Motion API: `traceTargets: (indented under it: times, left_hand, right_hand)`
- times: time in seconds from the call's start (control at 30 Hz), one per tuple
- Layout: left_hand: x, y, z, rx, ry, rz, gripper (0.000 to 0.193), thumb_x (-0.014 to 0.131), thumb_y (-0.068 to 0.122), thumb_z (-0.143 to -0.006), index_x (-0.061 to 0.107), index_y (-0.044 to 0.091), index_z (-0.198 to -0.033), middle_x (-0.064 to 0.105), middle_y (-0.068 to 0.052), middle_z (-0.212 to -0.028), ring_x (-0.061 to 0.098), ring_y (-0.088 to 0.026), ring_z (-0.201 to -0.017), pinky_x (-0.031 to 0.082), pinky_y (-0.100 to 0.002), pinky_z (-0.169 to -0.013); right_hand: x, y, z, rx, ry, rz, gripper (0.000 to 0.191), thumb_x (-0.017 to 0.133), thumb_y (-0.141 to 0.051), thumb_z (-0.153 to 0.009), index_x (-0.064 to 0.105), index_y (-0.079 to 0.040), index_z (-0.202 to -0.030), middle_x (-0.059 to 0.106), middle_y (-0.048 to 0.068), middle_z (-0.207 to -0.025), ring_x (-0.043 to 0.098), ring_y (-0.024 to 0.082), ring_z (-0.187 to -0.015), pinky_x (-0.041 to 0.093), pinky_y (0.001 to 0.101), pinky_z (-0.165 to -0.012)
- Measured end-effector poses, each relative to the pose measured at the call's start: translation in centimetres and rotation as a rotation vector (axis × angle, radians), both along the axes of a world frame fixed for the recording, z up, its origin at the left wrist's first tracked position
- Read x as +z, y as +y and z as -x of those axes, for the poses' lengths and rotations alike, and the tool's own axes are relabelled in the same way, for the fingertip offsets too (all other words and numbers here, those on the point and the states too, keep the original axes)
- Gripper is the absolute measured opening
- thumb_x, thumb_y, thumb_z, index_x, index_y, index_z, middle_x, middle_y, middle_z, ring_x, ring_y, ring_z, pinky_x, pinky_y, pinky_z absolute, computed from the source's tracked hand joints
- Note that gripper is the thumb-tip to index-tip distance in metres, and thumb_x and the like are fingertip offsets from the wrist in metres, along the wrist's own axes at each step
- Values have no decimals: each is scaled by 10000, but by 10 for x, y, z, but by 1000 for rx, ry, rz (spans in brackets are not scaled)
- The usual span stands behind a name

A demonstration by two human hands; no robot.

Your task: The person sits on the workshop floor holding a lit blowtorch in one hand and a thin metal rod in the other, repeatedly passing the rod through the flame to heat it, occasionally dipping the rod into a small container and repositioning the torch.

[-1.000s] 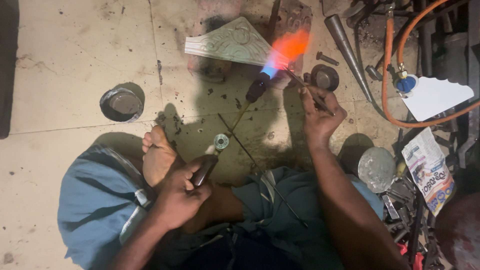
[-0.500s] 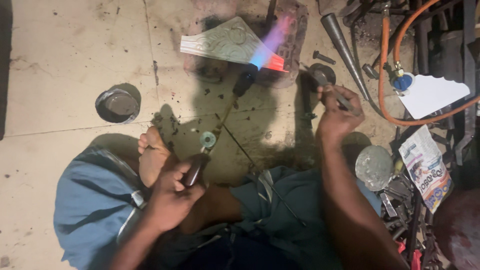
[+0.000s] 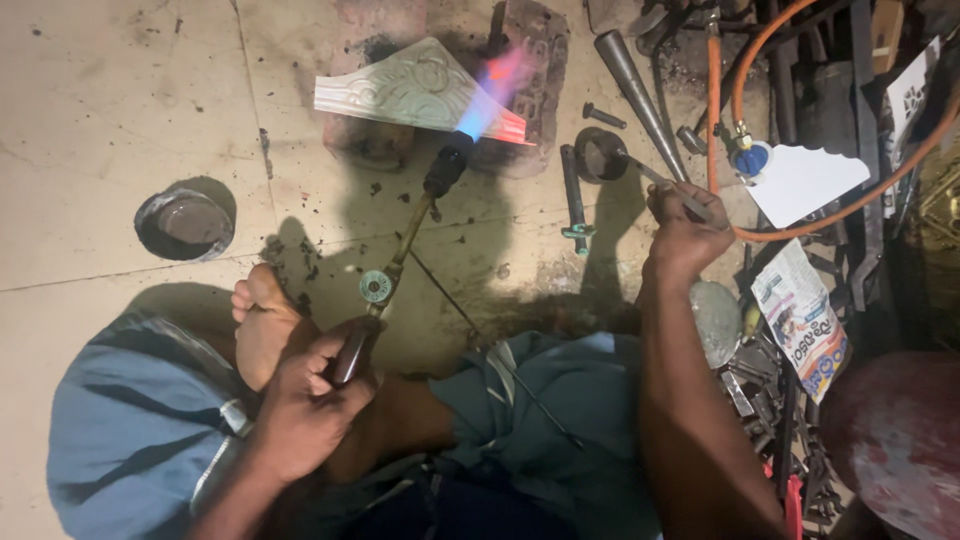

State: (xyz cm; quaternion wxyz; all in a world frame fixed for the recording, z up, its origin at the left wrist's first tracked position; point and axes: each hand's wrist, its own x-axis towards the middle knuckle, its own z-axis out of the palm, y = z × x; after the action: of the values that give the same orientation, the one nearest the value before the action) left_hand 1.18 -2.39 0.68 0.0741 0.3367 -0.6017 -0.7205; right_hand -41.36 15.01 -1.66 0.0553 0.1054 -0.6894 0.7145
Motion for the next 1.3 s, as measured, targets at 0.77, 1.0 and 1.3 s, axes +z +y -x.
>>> traceTargets:
  times: [0.77, 1.0, 1.3]
  left_hand:
    - [-22, 2, -8, -77, -70, 142, 487, 745, 78, -806, 656, 85, -1285, 681, 15, -811, 580, -56, -686, 485, -245, -598]
    - [4, 22, 17, -290, -7, 359, 465, 732, 138, -739, 694, 137, -1203, 732, -77, -790, 674, -203, -658, 517, -352, -592]
    - [41, 28, 31, -140, -117, 392, 537, 700, 139, -795, 648, 128, -1328, 731, -134, -946, 721, -251, -819, 542, -390, -708]
  right_hand:
    - [-1, 33, 27, 47, 34, -3, 111, 645, 64, -953, 698, 54, -1051, 642, 74, -828, 619, 154, -690, 534, 291, -627]
    - [50, 66, -18, -131, -306, 176, 83, 604, -85, -956, 652, -35, -910, 652, 83, -764, 722, 222, -731, 648, 356, -685]
    - [52, 68, -60, 187, 39, -198, 187, 651, -174, -1142, 658, -14, -1044, 660, 34, -930, 585, 104, -807, 492, 242, -746]
